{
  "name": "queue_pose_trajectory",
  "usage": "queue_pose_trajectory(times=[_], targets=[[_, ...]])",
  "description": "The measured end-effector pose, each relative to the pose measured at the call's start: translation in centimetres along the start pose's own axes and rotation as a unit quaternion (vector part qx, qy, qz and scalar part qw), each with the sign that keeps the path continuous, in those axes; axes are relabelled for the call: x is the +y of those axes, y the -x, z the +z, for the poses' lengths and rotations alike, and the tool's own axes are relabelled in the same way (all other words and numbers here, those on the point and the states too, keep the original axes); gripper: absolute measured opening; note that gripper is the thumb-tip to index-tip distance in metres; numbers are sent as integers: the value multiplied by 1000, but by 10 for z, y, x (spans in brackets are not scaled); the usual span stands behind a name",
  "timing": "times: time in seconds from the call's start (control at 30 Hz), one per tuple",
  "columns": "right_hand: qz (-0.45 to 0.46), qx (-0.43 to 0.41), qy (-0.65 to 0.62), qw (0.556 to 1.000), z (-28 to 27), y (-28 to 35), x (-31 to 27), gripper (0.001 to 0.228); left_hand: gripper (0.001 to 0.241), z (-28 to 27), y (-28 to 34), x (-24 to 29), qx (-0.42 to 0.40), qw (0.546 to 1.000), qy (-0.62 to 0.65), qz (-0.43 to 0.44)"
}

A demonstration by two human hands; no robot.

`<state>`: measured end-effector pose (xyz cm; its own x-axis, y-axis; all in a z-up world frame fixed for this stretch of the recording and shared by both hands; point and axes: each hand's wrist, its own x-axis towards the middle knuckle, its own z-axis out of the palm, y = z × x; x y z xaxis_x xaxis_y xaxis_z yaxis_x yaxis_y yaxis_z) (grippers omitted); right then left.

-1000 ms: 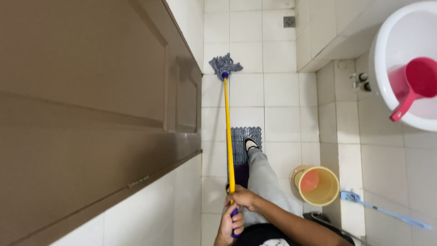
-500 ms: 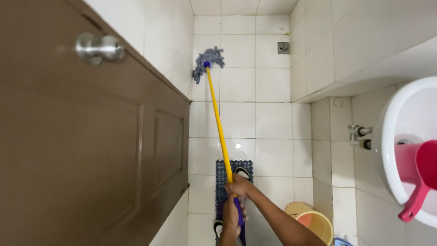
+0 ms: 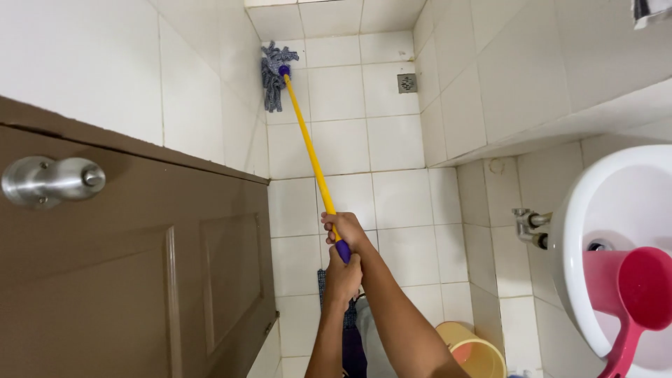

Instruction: Mopping the tiled floor of a bathroom using a mop and bucket.

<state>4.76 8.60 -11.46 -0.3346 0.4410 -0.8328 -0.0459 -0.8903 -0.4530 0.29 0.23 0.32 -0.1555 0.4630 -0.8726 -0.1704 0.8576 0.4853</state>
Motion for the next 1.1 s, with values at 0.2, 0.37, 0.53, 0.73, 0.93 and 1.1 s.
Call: queue_pose_trajectory(times=[0.2,0.37,0.53,0.73,0.93,1.1], targets=[[-46,35,-111,992,-20,-10,21,19,44,0,-32,-30,4,981,-189,35],[-73,83,-158,981,-49,-15,23,20,42,16,-6,12,-40,965,-259,-15],[-88,111,-187,972,-71,-9,28,23,41,30,-11,3,-60,959,-276,-14],[-83,132,-204,967,-71,7,48,22,36,26,-11,-20,-68,951,-301,10],[-51,121,-208,969,-63,37,82,17,41,13,6,-79,-70,954,-292,16],[-5,116,-156,981,-45,87,110,15,55,-2,0,-187,-41,964,-255,63]])
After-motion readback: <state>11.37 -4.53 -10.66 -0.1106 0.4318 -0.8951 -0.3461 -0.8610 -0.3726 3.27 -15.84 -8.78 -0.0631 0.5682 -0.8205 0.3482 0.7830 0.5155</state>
